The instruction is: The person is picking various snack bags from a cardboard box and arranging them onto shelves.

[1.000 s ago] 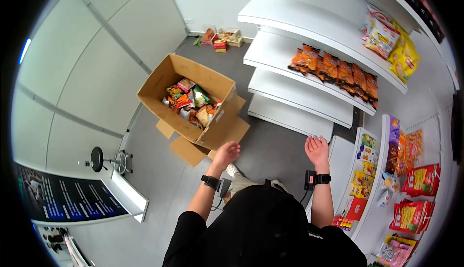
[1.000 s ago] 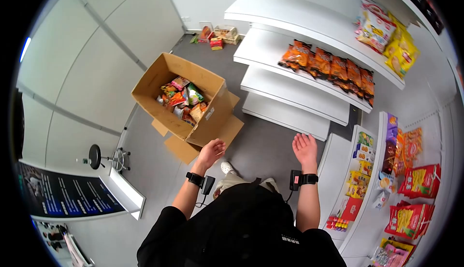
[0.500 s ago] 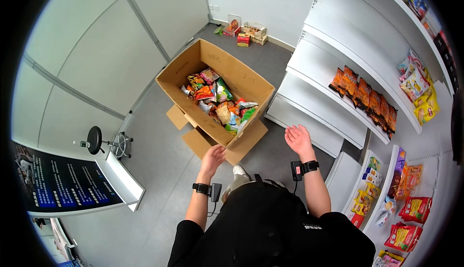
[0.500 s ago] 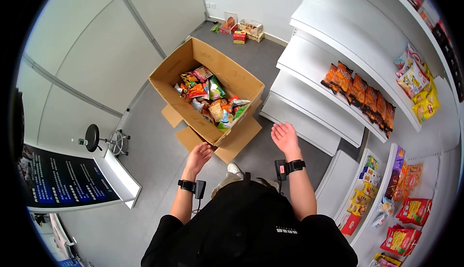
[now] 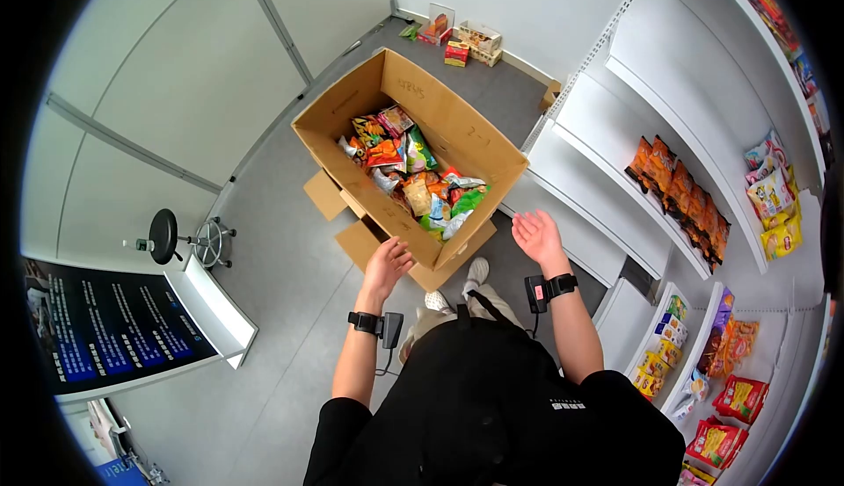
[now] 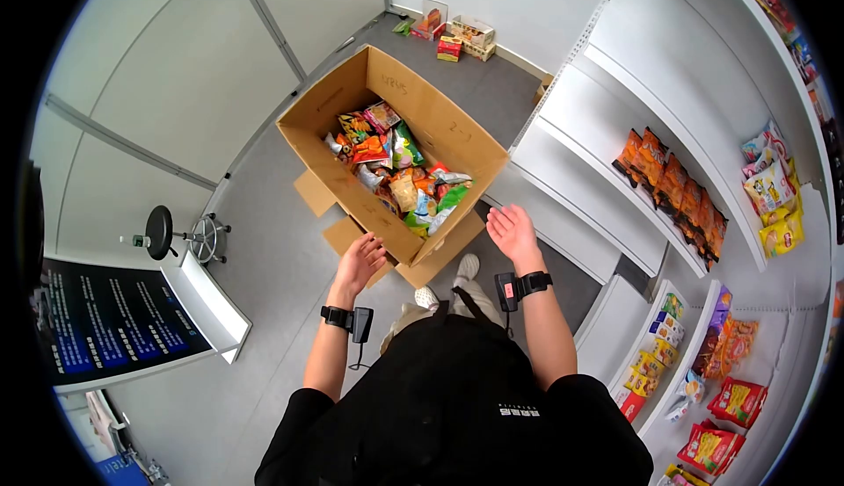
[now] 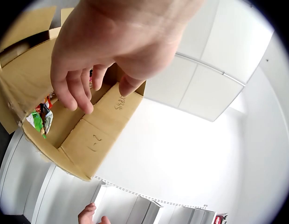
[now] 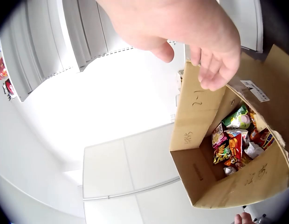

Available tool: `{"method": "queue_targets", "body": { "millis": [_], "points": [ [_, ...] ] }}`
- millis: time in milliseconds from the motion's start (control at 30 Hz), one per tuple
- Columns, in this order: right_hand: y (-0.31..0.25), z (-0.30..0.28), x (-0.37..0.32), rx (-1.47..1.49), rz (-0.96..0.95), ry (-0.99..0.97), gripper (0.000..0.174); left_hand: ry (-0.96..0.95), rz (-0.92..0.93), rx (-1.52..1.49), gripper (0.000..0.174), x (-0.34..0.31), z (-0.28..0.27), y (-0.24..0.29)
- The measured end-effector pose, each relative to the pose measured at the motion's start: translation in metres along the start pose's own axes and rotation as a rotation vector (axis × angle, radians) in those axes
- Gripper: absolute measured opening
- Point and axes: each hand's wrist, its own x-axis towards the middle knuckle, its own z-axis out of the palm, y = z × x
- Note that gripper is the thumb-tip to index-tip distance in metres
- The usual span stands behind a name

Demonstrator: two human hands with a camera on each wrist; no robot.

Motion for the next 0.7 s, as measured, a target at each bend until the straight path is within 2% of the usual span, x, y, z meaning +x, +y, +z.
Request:
{"method": "queue_targets", "body": {
  "millis": [233, 367, 633, 700],
  "points": [
    [-0.011, 0.025, 0.037, 0.012, 0.015, -0.009, 0.041, 0.003, -0.064, -0.082, 0.035, 0.033, 0.004, 0.014],
    [-0.027, 0.041, 0.073, 0.002, 0.017, 0.023, 0.05, 0.056, -0.09, -0.131, 0.034, 0.066, 0.014, 0.024],
    [-0.088, 0.064, 0.165, -0.108, 0.002, 0.113, 0.069, 0.157, -0.225, -0.181, 0.035, 0.176, 0.049, 0.024],
    [-0.096, 0.066, 0.188, -0.162, 0.059, 0.171, 0.073, 0.238, -0.278, -0.161, 0.039, 0.208, 0.059, 0.018]
  ]
}}
